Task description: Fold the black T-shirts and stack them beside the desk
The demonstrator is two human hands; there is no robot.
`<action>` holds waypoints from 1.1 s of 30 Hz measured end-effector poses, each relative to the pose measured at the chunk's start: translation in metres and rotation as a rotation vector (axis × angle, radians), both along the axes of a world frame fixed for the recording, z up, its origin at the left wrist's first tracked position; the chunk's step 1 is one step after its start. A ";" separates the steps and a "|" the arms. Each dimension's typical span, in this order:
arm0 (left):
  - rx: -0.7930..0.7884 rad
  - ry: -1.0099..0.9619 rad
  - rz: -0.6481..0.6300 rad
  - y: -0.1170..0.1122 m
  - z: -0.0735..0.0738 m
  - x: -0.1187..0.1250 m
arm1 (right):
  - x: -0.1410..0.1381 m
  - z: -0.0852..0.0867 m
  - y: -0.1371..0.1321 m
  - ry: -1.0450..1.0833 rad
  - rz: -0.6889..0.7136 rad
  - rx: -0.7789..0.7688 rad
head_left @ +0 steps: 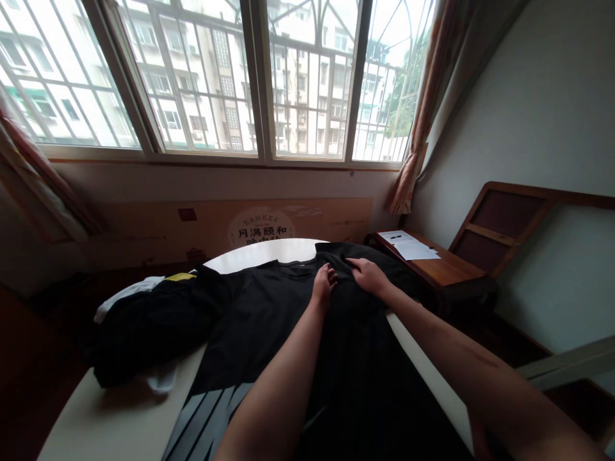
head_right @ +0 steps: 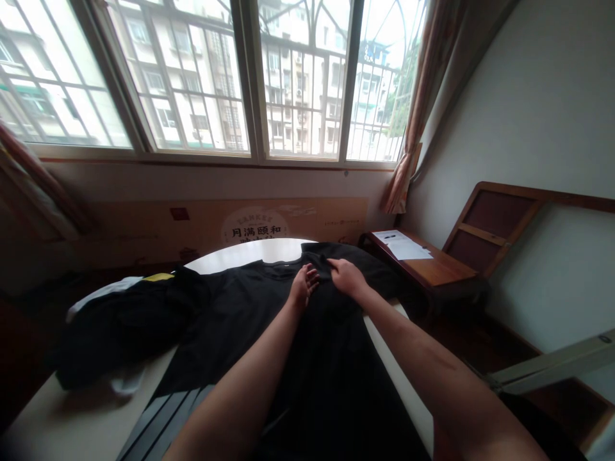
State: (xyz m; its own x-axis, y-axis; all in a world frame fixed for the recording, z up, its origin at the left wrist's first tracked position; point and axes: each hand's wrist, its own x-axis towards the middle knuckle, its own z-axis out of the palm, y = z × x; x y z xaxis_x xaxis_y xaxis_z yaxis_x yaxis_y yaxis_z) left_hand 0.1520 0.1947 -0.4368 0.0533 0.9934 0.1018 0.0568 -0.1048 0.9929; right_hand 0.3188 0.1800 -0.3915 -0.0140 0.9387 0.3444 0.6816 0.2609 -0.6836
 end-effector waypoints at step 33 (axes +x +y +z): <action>0.100 0.370 0.204 -0.007 0.008 -0.007 | 0.046 -0.050 -0.071 -0.349 -0.014 0.130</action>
